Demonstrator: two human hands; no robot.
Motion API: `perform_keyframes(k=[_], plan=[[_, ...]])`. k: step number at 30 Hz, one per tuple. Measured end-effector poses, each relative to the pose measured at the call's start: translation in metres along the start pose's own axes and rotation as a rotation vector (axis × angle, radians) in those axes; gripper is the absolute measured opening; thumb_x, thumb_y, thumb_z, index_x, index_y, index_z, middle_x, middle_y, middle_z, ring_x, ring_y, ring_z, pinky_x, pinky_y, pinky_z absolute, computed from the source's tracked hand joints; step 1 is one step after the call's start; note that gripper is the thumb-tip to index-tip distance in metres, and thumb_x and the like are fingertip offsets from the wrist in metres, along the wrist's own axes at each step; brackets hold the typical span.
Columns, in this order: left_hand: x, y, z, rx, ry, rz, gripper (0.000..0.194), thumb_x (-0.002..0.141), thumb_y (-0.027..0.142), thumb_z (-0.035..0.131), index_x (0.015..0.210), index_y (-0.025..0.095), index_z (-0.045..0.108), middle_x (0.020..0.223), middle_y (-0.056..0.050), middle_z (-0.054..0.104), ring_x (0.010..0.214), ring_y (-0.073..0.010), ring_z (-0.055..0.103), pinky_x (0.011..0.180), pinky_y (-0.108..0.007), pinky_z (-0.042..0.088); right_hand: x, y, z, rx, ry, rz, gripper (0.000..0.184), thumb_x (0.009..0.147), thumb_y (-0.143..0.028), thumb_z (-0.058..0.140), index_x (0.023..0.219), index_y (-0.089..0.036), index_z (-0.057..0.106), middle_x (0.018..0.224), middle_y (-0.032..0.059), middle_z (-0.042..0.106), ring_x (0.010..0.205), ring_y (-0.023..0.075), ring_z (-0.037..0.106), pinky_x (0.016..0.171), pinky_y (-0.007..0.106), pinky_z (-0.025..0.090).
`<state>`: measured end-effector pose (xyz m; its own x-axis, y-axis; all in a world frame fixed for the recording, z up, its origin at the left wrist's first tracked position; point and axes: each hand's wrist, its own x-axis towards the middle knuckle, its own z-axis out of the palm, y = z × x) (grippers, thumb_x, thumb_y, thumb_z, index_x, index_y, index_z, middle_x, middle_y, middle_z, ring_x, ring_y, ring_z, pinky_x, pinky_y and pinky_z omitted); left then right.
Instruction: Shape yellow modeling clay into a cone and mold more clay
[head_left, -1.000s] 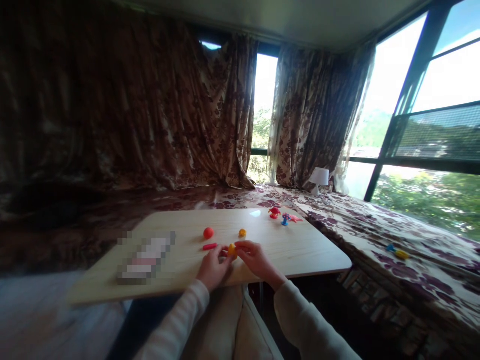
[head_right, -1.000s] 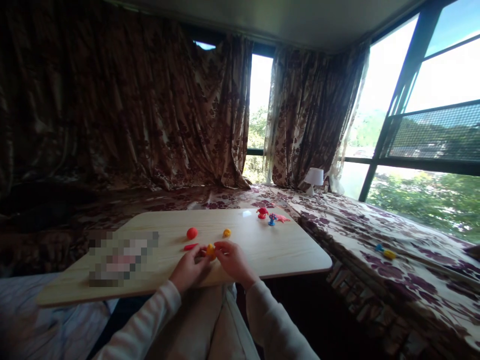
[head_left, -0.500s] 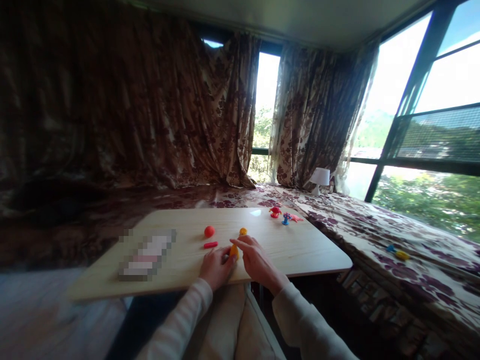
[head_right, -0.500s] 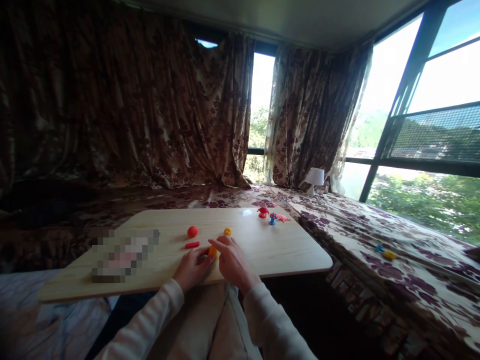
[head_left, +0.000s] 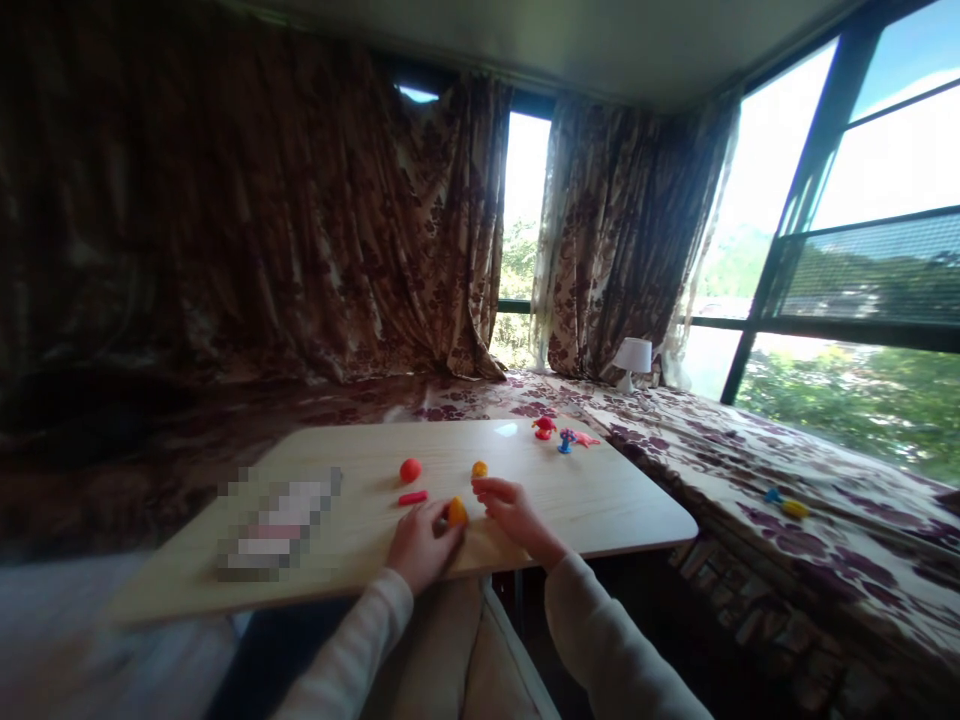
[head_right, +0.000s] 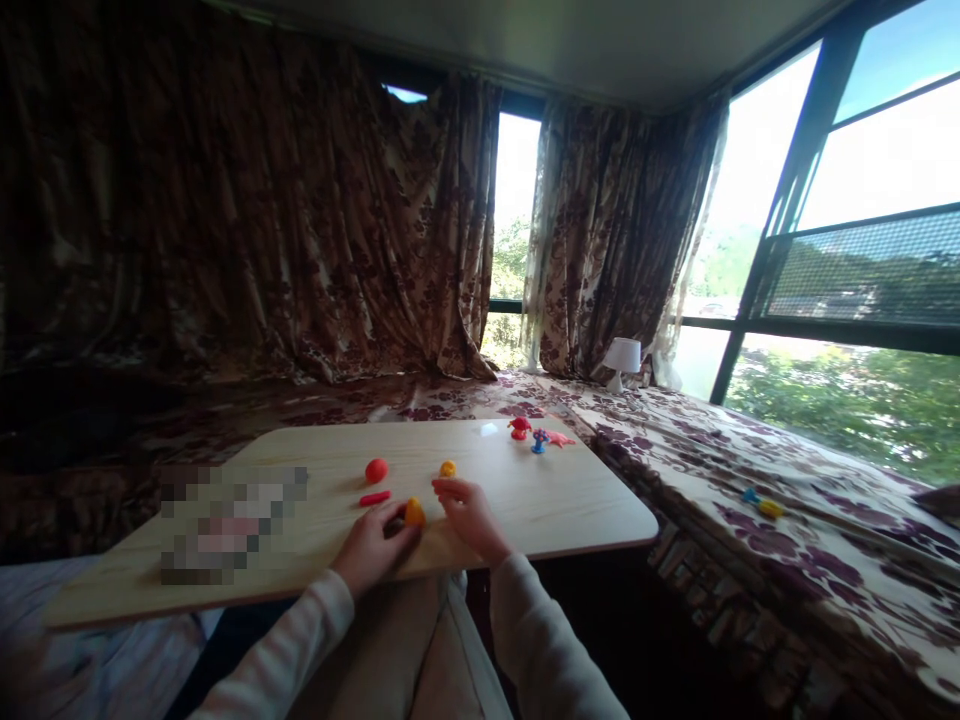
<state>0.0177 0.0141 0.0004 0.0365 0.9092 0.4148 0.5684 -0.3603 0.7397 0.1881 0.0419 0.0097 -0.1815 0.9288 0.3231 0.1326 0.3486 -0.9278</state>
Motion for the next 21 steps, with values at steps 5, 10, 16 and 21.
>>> perform_keyframes(k=[5, 10, 16, 21], plan=[[0.003, -0.011, 0.004, -0.046, -0.027, -0.022, 0.037, 0.068, 0.033, 0.062, 0.100, 0.017, 0.069, 0.101, -0.008, 0.073, 0.090, -0.0216, 0.067, 0.087, -0.032, 0.051, -0.005, 0.001, -0.013, 0.135, -0.040, 0.113, 0.030, 0.071, -0.036, 0.063, 0.091, -0.015, 0.073, 0.084, 0.0077, 0.071, 0.078, 0.0185, 0.065, 0.072, 0.033, 0.051], [0.006, -0.014, 0.002, -0.066, -0.038, -0.020, 0.036, 0.067, 0.037, 0.062, 0.097, 0.018, 0.070, 0.098, -0.007, 0.074, 0.092, -0.0227, 0.067, 0.087, -0.031, 0.051, -0.004, -0.004, -0.014, 0.162, -0.088, 0.161, 0.029, 0.064, -0.033, 0.071, 0.086, -0.014, 0.074, 0.076, 0.0054, 0.071, 0.070, 0.0153, 0.063, 0.070, 0.030, 0.050], [0.008, -0.015, 0.001, -0.031, -0.024, -0.027, 0.039, 0.067, 0.038, 0.059, 0.097, 0.016, 0.070, 0.104, -0.010, 0.072, 0.102, -0.0259, 0.063, 0.096, -0.038, 0.046, 0.001, 0.000, -0.001, 0.138, -0.086, 0.131, 0.028, 0.067, -0.031, 0.070, 0.090, -0.016, 0.075, 0.081, 0.0043, 0.072, 0.072, 0.0155, 0.063, 0.068, 0.029, 0.049], [0.006, -0.009, 0.000, 0.000, -0.042, -0.012, 0.041, 0.068, 0.039, 0.058, 0.100, 0.016, 0.069, 0.105, -0.010, 0.071, 0.101, -0.0254, 0.063, 0.095, -0.037, 0.046, 0.000, -0.003, 0.004, 0.137, -0.142, 0.066, 0.024, 0.066, -0.027, 0.070, 0.086, -0.015, 0.076, 0.081, 0.0029, 0.073, 0.076, 0.0170, 0.064, 0.079, 0.033, 0.048]])
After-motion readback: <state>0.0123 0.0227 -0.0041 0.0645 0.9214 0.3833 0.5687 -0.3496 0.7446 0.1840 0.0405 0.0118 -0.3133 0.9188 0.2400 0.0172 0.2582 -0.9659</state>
